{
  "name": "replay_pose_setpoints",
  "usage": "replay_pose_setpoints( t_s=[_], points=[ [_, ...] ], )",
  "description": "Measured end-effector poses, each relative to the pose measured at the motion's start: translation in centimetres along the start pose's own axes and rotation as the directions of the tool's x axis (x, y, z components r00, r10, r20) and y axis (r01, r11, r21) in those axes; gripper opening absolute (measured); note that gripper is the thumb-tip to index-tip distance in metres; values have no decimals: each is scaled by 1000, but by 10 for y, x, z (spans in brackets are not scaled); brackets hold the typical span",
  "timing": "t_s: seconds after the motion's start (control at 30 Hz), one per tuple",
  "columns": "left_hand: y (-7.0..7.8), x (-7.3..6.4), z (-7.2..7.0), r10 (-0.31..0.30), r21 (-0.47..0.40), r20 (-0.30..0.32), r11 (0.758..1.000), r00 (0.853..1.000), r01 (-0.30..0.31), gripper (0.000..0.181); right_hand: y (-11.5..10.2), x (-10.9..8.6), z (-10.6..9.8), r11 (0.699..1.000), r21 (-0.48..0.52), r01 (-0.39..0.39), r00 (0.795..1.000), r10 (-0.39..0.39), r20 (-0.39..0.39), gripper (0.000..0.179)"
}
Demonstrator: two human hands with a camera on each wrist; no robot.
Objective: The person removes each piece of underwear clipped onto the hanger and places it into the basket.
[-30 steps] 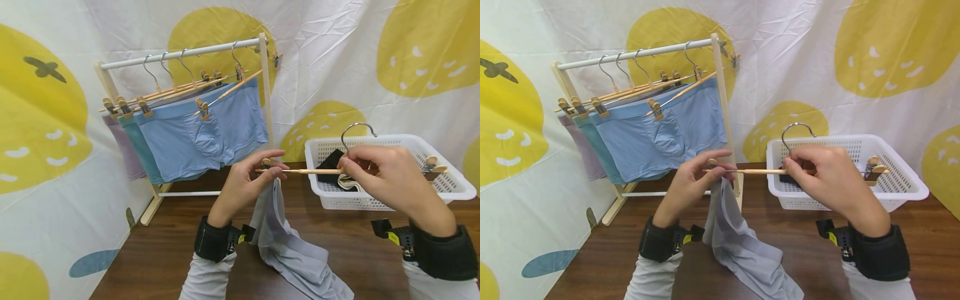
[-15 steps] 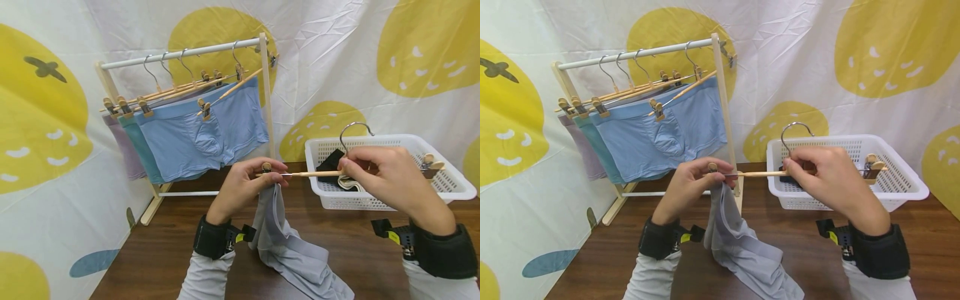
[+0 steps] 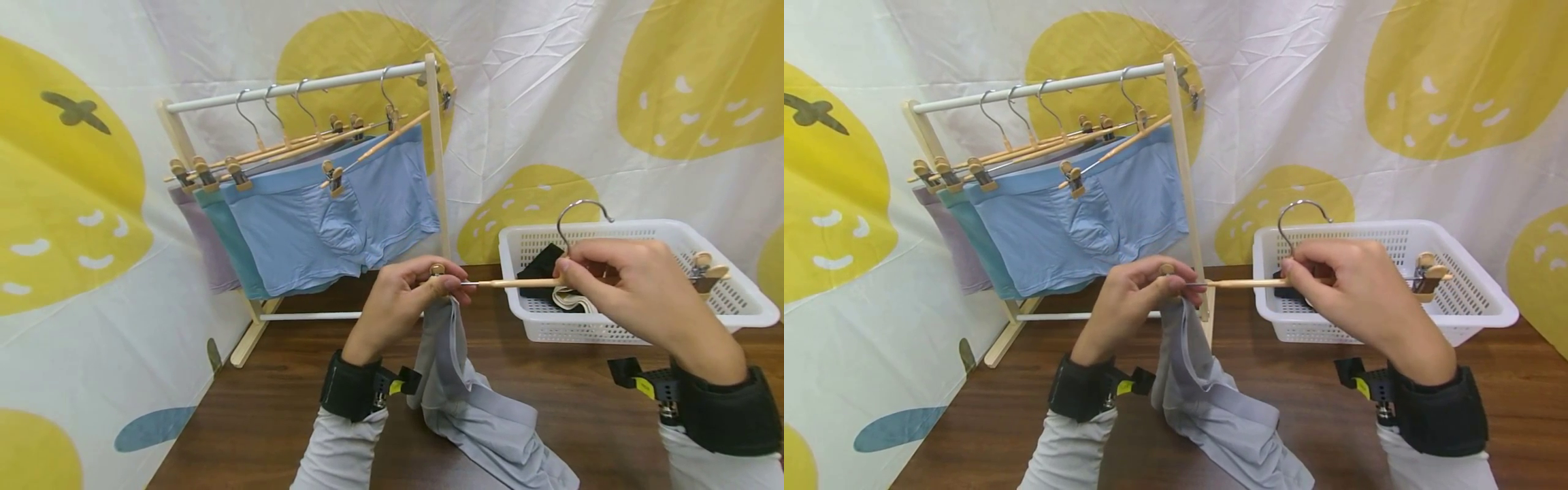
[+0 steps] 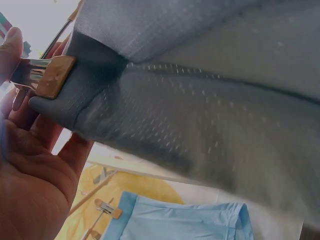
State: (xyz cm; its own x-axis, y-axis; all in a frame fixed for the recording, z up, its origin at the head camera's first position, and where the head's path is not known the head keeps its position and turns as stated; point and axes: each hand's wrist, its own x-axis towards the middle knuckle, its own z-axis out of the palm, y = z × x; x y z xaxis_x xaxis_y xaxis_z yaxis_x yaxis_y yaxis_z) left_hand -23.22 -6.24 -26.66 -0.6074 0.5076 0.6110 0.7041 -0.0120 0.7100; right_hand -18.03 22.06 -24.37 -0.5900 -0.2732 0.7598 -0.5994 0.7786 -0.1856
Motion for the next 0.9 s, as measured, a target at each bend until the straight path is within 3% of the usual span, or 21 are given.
replay_pose_setpoints(
  t_s=[0.37, 0.73, 0.9],
  points=[
    [0, 1, 1, 21, -69, -7, 997, 1000, -21, 17, -1, 1, 1, 1000, -7, 0, 1000, 0, 3, 18],
    [1, -1, 1, -62, -153, 3, 986, 998, 61, 19, 0, 1, 1, 1000, 7, -11, 1000, 11, 4, 18],
    [0, 1, 3, -4, -48, -40, 999, 999, 3, 27, 0, 1, 1, 1000, 7, -12, 1000, 12, 3, 17]
  ],
)
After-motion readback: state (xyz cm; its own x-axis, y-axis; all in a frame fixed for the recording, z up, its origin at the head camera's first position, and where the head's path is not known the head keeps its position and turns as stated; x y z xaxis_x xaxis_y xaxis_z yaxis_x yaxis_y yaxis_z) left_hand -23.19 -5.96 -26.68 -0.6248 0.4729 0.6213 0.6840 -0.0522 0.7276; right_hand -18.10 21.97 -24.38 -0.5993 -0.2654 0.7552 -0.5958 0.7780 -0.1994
